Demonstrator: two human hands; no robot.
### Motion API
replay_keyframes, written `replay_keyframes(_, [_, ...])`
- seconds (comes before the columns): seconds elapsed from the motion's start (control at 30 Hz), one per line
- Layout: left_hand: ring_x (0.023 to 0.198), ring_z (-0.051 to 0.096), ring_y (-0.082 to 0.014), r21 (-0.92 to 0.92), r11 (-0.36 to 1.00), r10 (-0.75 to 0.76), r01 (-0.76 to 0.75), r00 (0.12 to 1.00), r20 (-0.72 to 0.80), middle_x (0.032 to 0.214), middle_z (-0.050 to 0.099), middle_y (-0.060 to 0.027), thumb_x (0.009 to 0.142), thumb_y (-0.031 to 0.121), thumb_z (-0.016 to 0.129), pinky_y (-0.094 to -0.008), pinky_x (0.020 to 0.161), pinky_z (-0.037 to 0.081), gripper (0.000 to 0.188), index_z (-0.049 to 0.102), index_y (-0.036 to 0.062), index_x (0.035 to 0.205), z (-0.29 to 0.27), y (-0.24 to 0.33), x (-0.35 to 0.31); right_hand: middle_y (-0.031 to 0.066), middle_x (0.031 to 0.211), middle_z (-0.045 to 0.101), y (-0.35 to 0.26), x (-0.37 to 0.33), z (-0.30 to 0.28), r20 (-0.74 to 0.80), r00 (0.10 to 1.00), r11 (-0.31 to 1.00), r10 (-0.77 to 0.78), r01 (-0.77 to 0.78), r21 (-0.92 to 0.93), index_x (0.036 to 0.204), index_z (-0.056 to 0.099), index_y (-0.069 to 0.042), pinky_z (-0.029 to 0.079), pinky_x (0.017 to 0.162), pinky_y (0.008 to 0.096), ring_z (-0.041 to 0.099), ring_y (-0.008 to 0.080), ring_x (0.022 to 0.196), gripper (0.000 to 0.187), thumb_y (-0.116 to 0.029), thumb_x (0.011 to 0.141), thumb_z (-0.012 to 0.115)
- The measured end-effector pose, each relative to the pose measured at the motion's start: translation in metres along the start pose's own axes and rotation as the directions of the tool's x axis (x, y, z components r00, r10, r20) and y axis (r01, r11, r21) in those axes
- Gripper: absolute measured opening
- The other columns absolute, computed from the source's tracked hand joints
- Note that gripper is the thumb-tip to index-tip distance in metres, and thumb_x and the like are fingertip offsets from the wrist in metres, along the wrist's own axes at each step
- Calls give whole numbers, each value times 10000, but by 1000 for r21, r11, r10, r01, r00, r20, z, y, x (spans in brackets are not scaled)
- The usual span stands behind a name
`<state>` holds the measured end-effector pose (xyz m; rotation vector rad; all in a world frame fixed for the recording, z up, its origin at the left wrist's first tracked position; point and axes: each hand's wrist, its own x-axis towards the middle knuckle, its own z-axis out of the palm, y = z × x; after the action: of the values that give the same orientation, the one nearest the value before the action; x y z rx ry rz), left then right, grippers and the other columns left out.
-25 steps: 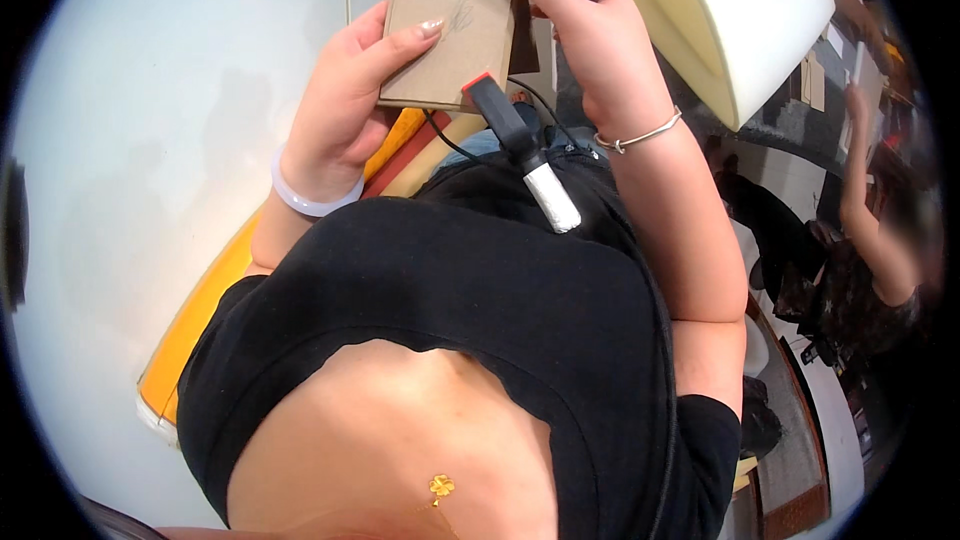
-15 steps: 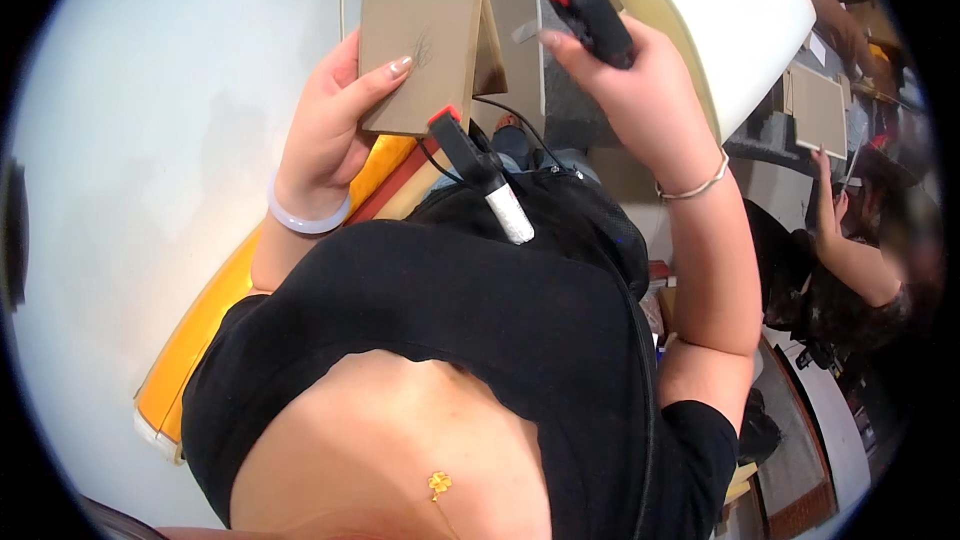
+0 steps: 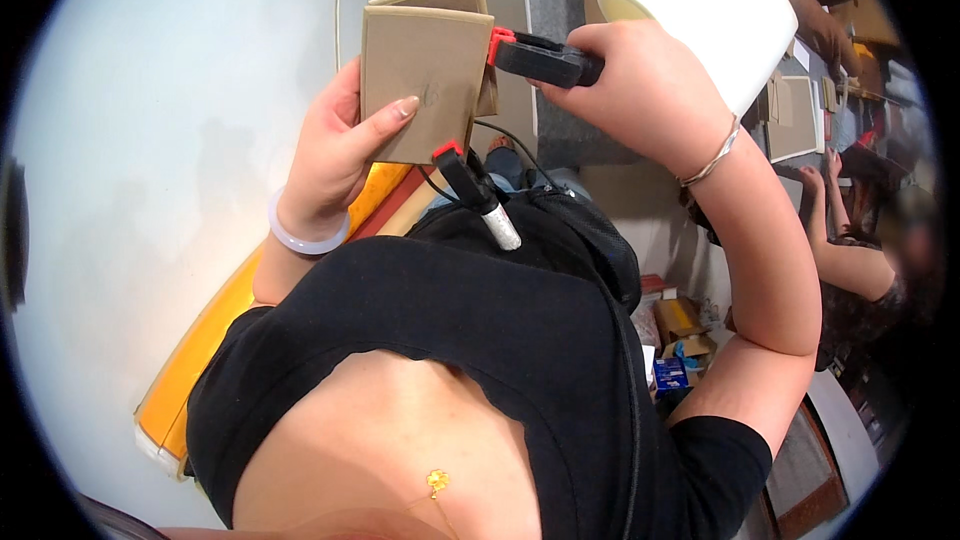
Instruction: The person assembles small cardboard boxes by folding the flaps and securing them with a handheld stapler. They handle multiple boxes one at a time, picking them up from a table, stapling the edges, and placing them back down. The person also briefly handles a roll of brown paper.
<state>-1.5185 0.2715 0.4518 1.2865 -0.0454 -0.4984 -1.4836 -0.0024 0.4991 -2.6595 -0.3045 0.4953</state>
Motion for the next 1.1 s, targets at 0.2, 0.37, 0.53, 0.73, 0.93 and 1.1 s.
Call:
replay_keyframes(0.2, [1211,564,-171,38,998,39,-40,999,35,1319,594,-117,949,66,655,-321,1038,448,559,413,-47,1440,1,0,0,152,676,649,0,6,-1,24,1000,1000,7,-7,-3,877,738,-37,519,617,377,641,313,622,325,-359,834,749])
replay_keyframes(0.37, [1225,551,-167,38,998,40,-42,998,44,1337,580,-116,952,74,652,-320,1048,440,566,405,-46,1447,3,-1,0,166,680,645,0,8,1,3,999,999,-44,44,-11,877,736,-35,524,629,390,642,335,637,303,-332,821,751])
replay_keyframes(0.53, [1233,546,-168,58,998,32,-35,998,56,1341,577,-116,952,84,655,-322,1052,437,576,400,-45,1452,5,1,-1,175,710,659,-1,5,1,-22,997,997,-70,69,-41,883,738,-34,532,652,404,652,351,670,284,-306,802,752])
replay_keyframes(0.73, [1247,540,-178,49,998,29,-33,997,75,1350,569,-120,952,86,650,-326,1056,434,602,379,-42,1474,9,2,-3,174,727,668,-4,-1,-2,-21,994,993,-110,109,-48,902,741,-37,535,671,402,655,360,696,273,-291,803,746])
replay_keyframes(0.93, [1244,542,-177,51,998,29,-33,995,91,1349,570,-121,952,82,648,-325,1055,436,603,378,-41,1476,10,2,-4,180,715,661,-3,-2,-1,-5,994,994,-110,110,-15,904,737,-32,529,662,406,650,362,688,275,-291,813,743])
replay_keyframes(1.1, [1217,558,-168,51,998,17,-22,996,86,1330,586,-118,950,85,656,-316,1046,443,585,397,-43,1458,11,0,-5,168,666,639,-6,-6,-1,-2,994,994,-105,105,-9,893,729,-17,518,635,395,638,332,634,316,-329,845,733])
